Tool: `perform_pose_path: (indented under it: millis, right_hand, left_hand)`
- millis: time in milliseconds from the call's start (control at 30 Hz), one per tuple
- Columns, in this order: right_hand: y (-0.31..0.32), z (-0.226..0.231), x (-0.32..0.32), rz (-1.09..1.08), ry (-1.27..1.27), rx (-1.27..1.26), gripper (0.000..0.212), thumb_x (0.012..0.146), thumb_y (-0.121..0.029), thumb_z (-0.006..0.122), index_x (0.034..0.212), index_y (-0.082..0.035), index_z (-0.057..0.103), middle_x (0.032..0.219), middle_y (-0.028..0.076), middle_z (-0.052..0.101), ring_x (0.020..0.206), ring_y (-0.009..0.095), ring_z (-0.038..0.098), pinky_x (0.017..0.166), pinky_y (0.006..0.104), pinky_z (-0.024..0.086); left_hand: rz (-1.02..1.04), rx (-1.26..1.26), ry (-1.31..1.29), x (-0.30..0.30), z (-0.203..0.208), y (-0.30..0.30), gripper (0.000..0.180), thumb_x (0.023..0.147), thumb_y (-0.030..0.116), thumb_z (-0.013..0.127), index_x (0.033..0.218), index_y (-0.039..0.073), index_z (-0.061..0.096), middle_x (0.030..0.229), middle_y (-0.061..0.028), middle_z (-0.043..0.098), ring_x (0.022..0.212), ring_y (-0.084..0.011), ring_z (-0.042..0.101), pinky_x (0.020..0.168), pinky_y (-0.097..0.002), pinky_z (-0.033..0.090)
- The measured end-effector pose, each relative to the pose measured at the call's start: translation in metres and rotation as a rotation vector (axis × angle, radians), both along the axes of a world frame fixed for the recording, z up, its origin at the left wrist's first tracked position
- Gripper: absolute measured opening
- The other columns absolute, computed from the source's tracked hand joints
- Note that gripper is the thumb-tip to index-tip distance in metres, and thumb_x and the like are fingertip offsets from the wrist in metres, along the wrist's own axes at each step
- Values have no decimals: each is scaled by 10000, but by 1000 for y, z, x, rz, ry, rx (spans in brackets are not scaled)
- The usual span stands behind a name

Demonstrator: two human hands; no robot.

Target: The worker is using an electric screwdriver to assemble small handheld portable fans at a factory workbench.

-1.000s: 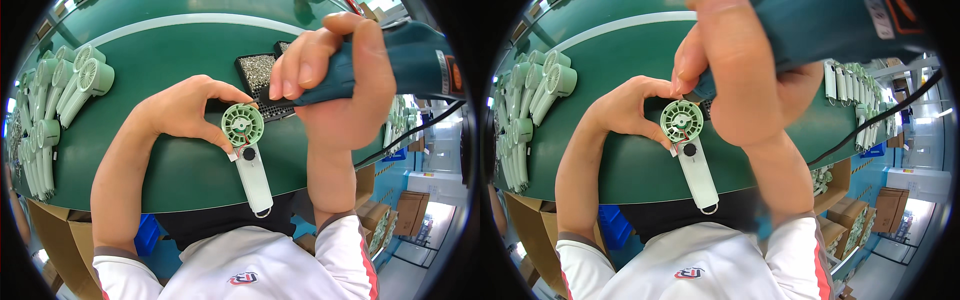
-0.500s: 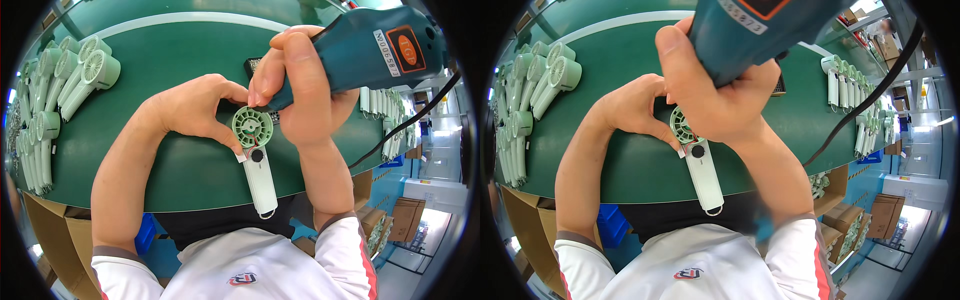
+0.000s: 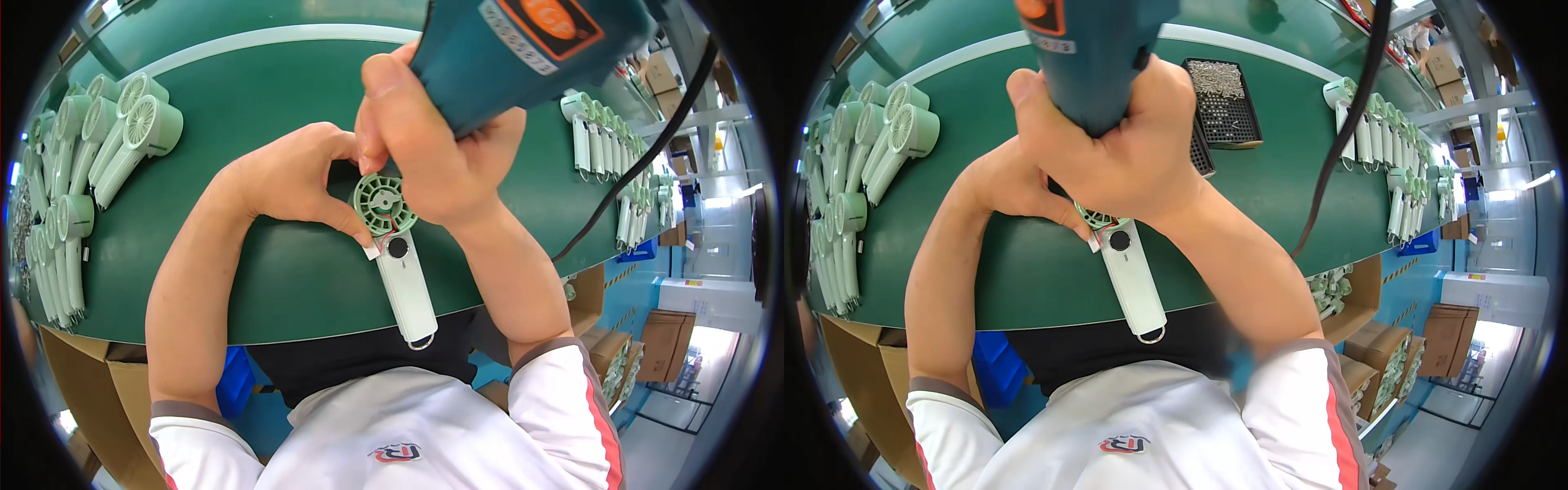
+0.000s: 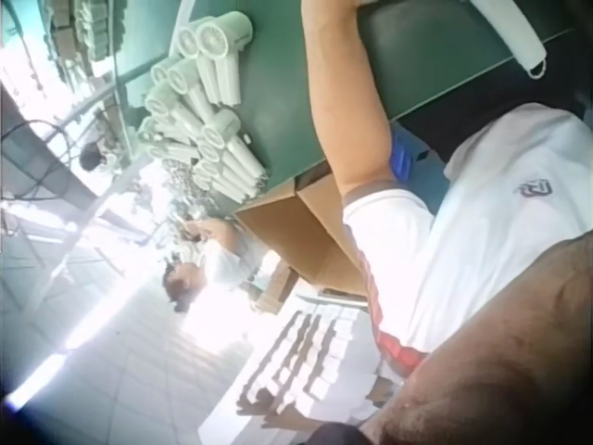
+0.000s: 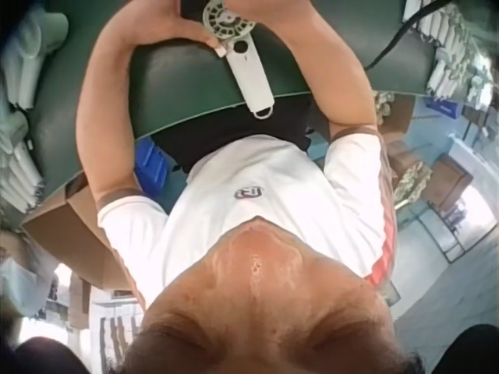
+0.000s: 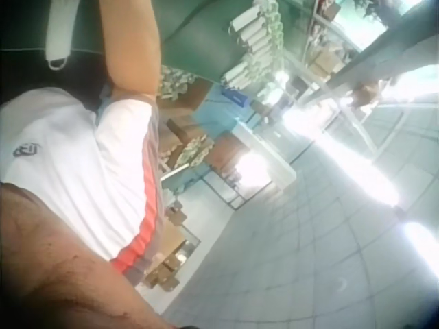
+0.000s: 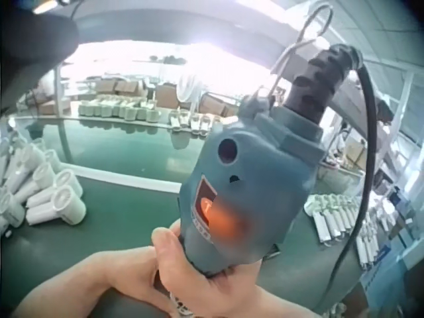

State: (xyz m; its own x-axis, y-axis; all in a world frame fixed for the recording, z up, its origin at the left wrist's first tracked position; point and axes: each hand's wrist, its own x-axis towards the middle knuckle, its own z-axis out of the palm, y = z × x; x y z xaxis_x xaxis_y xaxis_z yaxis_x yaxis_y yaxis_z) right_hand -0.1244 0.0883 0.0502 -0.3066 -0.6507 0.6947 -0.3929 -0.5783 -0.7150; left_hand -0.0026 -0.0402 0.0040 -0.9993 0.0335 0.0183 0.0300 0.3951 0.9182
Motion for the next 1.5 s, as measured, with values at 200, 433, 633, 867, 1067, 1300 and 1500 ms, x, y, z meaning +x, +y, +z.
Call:
perform_pose_path:
  millis: [200, 433, 633, 867, 1067, 1300, 1500]
  right_hand:
    - [1, 1, 10, -92, -51, -62, 175, 955, -12, 671, 793, 40, 631, 667, 33, 639, 528, 71, 590, 460, 234, 459]
    - [-1, -1, 6, -188, 30, -112, 182, 908, -47, 719, 759, 3, 628, 564, 1, 597, 490, 75, 572, 451, 266, 422]
    - [-1, -3, 8, -172, -34, -94, 145, 907, -81, 749, 909, 11, 637, 589, 18, 632, 502, 89, 614, 474, 273, 456]
    - [82, 88, -6, -276, -744, 59, 367, 974, -338, 699, 1097, 6, 658, 610, 28, 519, 455, 145, 524, 417, 331, 439]
    - [175, 6, -85, -805, -411, 779, 301, 924, -258, 740, 1024, 11, 650, 730, 74, 621, 531, 146, 601, 477, 315, 506]
    - [191, -54, -90, -1210, 574, 1099, 481, 927, -239, 721, 1234, 122, 638, 951, 260, 724, 860, 356, 737, 795, 445, 580]
    - [183, -57, -69, -1252, 721, 1233, 548, 957, -255, 709, 1335, 122, 587, 1066, 282, 702, 959, 428, 700, 864, 489, 555]
  left_hand:
    - [-40, -136, 93, -1, -7, -7, 633, 608, 263, 997, 1101, 2, 696, 949, -102, 728, 836, -222, 647, 757, -352, 501]
    - [-19, 100, -21, 1, 4, 2, 795, 620, 68, 990, 1313, -7, 607, 1236, -82, 704, 1152, -201, 645, 1024, -381, 500]
    - [32, 148, -1, 1, -3, 5, 727, 621, 77, 977, 1267, -7, 653, 1188, -73, 724, 1141, -188, 647, 1024, -376, 492]
    - [-104, 25, 57, 0, 7, 8, 699, 667, 85, 930, 1317, 16, 683, 1148, -71, 761, 1036, -137, 679, 976, -328, 525]
    - [-105, 43, 138, -7, -2, 5, 693, 647, 124, 938, 1294, 36, 709, 1086, -71, 781, 997, -151, 708, 944, -320, 541]
    - [-80, 33, 160, -2, -9, 2, 686, 641, 146, 949, 1276, 34, 716, 1111, -73, 775, 1013, -178, 715, 987, -332, 543]
    - [-39, 22, 148, -3, -8, 7, 693, 652, 116, 954, 1288, 19, 696, 1165, -64, 747, 1106, -173, 681, 1040, -351, 519]
